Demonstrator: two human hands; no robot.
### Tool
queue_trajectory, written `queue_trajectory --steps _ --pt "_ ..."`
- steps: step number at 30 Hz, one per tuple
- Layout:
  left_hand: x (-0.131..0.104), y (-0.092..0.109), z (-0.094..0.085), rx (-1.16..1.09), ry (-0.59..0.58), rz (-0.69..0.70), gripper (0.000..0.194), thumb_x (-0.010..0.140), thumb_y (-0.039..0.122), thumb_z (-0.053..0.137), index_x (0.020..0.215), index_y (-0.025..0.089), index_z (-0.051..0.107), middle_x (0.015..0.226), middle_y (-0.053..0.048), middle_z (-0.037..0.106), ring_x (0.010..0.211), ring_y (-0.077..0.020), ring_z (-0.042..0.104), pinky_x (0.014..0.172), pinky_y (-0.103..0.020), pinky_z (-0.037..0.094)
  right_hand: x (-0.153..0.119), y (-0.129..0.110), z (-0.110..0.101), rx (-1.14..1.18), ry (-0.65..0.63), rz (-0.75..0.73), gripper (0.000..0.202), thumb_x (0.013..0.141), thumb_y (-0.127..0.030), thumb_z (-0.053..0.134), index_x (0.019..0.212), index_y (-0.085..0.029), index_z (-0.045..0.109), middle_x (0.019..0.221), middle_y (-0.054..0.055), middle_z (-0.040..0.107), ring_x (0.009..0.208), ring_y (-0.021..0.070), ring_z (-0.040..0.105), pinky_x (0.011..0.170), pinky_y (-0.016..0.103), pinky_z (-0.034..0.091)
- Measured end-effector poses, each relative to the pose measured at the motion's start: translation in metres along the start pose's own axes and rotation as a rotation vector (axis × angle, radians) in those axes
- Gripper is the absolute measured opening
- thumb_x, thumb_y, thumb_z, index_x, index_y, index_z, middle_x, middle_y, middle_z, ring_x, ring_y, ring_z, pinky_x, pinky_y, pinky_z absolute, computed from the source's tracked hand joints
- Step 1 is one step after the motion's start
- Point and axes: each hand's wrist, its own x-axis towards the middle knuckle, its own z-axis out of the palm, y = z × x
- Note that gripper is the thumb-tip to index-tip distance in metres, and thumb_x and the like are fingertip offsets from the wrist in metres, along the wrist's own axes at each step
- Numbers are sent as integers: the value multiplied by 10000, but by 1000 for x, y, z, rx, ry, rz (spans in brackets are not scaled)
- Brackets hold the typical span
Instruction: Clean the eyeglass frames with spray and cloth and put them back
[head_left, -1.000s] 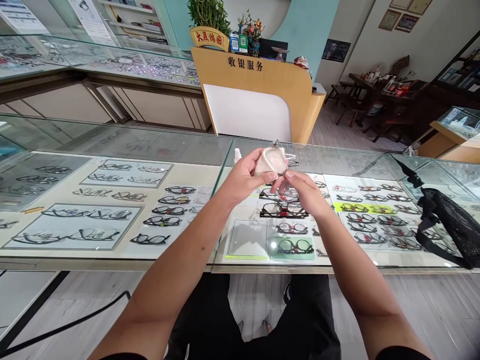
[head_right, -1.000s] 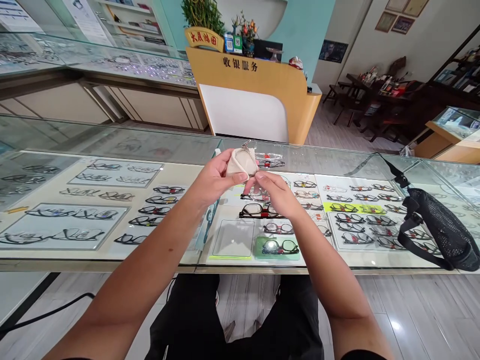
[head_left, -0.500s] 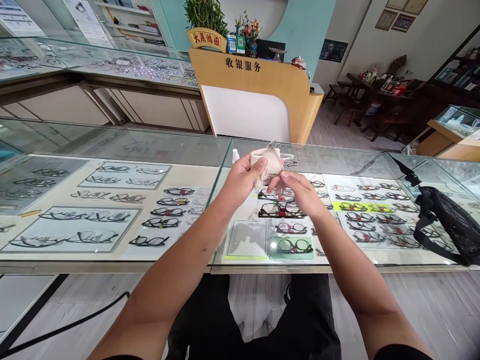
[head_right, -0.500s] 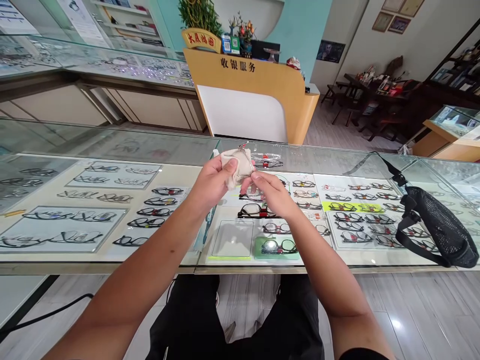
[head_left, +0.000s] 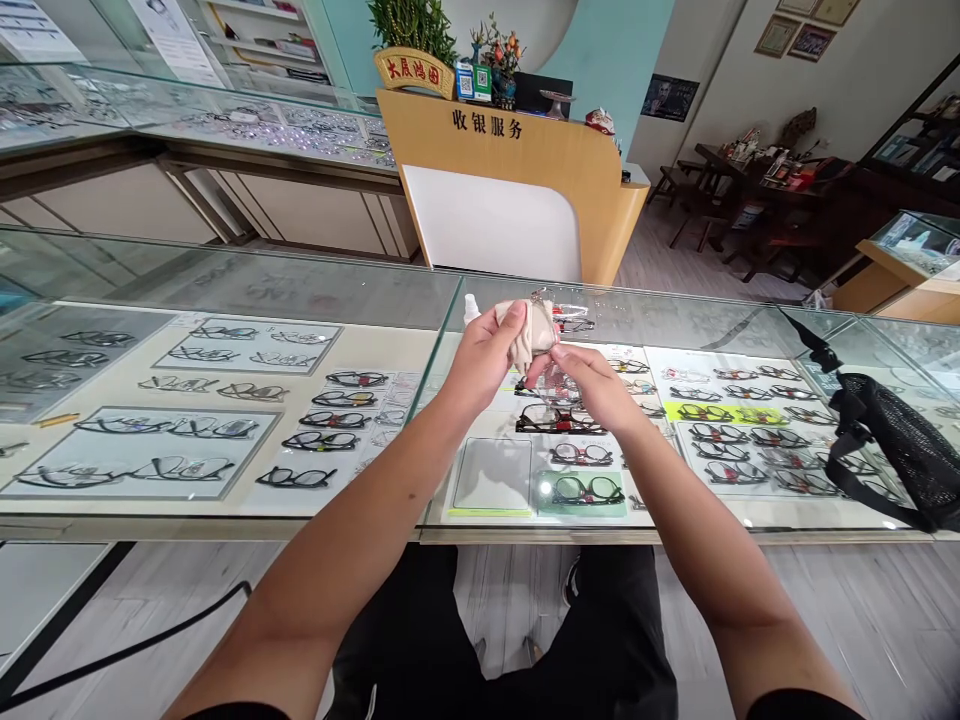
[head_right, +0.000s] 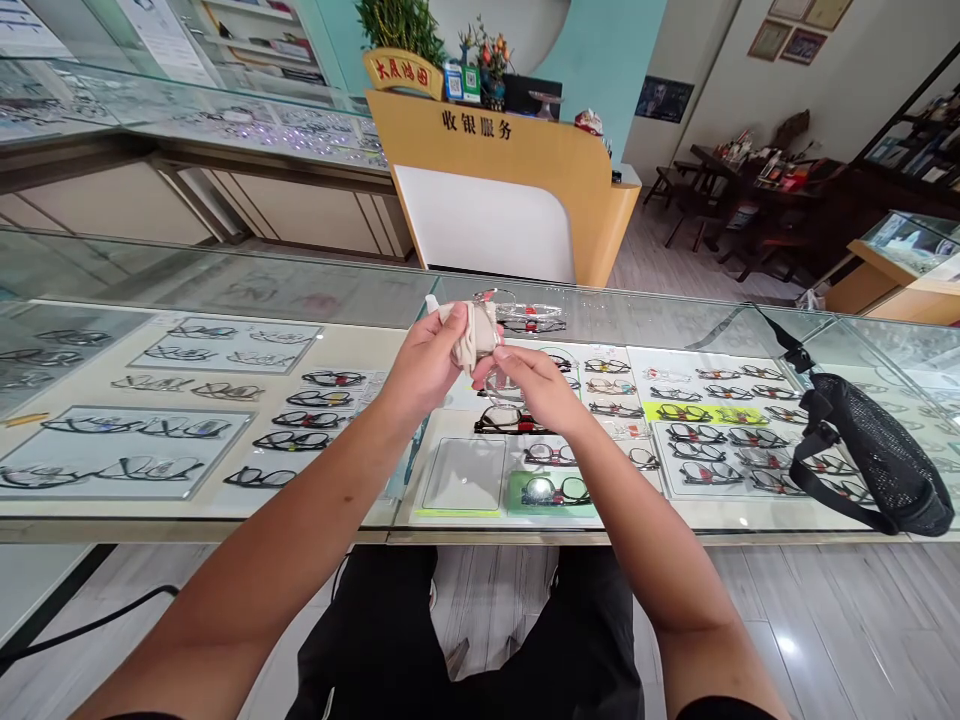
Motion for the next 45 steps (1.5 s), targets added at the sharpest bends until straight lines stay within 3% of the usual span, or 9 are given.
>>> queue_trajectory --steps 5,11,17,22,26,33,37,41,45 --pt "7 6 0 -141 43 -85 557 954 706 814 1090 166 780 990 -115 860 957 -239 840 810 -329 673 3 0 -19 116 120 8 585 1040 -765 602 917 -228 799 976 91 796 811 240 637 764 384 545" --pt "9 8 -4 -157 66 -107 544 960 677 825 1156 172 774 1085 -124 877 1096 -266 850 964 -372 690 4 -11 -31 80 265 -33 658 1036 -850 511 930 -252 765 1025 108 794 771 232 606 696 385 520" --pt "8 3 -6 -134 -2 -183 510 976 664 813 1119 175 790 1037 -112 872 1066 -253 851 912 -344 693 5 -9 -36 137 298 -89 538 1062 -736 572 951 -247 765 1033 103 797 836 238 644 793 402 573" --pt "5 -6 -8 -97 -89 -238 451 934 651 867 1010 209 814 974 -61 852 1034 -193 829 881 -274 669 6 -5 -36 131 346 -104 486 1060 -699 592 979 -253 769 1149 108 811 1086 275 723 1002 439 600" --pt "0 -11 -7 -65 -142 -267 497 890 694 888 977 209 818 937 -52 836 972 -185 814 868 -280 657 5 -2 -34 198 318 -138 423 1067 -638 642 957 -261 799 1305 104 788 1279 284 698 976 401 594" --pt "-3 -10 -7 -5 -165 -301 657 843 791 871 1129 200 840 1070 -91 849 1075 -239 796 986 -362 631 5 -3 -37 185 366 -139 444 1026 -696 690 1006 -284 856 1341 77 784 1270 296 694 953 406 602" --pt "-4 -7 -6 40 -186 -293 643 811 812 882 1040 213 836 943 -48 814 943 -200 773 901 -334 619 5 0 -36 177 365 -116 443 1023 -701 699 1068 -298 876 1346 60 791 1166 288 716 932 423 617" --pt "-7 -5 -2 41 -240 -320 668 784 824 890 948 182 800 814 -29 750 774 -167 711 741 -294 579 6 7 -29 121 271 -112 466 1043 -721 669 1091 -314 891 1334 44 804 1246 302 717 1081 460 589" --pt "-7 -5 1 -32 -258 -347 617 780 753 940 965 177 821 817 -28 751 747 -155 694 711 -287 579 8 13 -25 57 227 -127 532 1044 -773 632 1128 -317 893 1331 41 812 1350 317 691 1242 500 514"
